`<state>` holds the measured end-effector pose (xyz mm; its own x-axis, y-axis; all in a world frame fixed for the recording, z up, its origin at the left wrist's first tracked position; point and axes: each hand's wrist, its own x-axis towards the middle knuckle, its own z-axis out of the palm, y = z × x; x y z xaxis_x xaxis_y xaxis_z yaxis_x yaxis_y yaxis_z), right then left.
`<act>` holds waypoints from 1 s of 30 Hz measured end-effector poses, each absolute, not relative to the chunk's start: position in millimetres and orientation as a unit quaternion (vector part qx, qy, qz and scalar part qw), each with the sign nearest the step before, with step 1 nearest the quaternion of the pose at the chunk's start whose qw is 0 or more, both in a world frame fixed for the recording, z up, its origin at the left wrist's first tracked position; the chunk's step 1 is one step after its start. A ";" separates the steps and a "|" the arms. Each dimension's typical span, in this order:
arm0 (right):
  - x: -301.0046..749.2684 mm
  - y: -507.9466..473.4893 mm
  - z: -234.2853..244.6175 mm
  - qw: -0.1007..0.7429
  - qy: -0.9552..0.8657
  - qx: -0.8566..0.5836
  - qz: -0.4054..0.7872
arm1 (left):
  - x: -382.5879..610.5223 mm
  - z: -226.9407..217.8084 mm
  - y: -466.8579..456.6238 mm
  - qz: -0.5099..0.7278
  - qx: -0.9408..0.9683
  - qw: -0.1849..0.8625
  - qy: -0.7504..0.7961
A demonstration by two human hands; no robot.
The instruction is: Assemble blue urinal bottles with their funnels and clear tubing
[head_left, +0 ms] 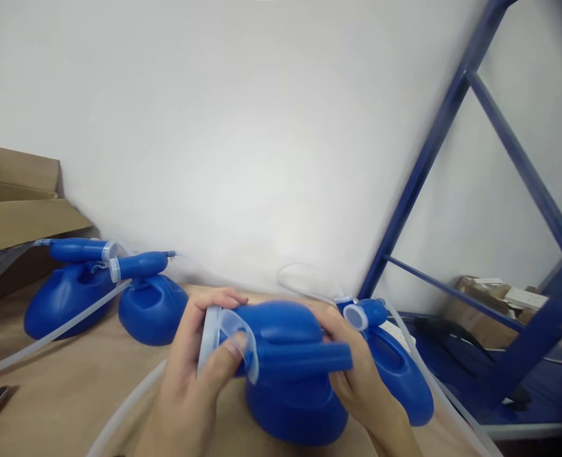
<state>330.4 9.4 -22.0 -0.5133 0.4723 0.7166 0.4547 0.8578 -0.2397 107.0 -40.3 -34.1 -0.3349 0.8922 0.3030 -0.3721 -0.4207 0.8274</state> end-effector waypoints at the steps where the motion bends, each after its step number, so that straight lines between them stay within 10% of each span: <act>1: 328.3 9.4 -20.9 0.406 -0.871 -0.276 -0.005 | 104.5 -32.1 -35.1 0.737 0.398 0.438 0.325; 8: 336.2 8.8 -9.2 0.459 -0.809 -0.354 -0.093 | 81.8 -22.8 0.1 0.697 0.390 0.476 0.367; 17: 316.3 28.4 -31.2 0.563 -0.543 -0.331 0.528 | 71.6 -16.4 -0.8 0.757 0.349 0.461 0.306; 23: 288.4 39.2 -61.1 0.720 -0.388 -0.252 0.518 | 84.6 -21.9 -5.9 0.737 0.363 0.477 0.312; 30: 287.7 28.1 -54.5 0.678 -0.472 -0.234 0.513 | 97.1 -23.5 -9.9 0.738 0.349 0.489 0.307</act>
<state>287.7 28.1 -54.5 0.0277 0.9165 0.3992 -0.4745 0.3635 -0.8017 97.1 -9.9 -23.5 -0.2786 0.9360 0.2152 -0.5082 -0.3338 0.7939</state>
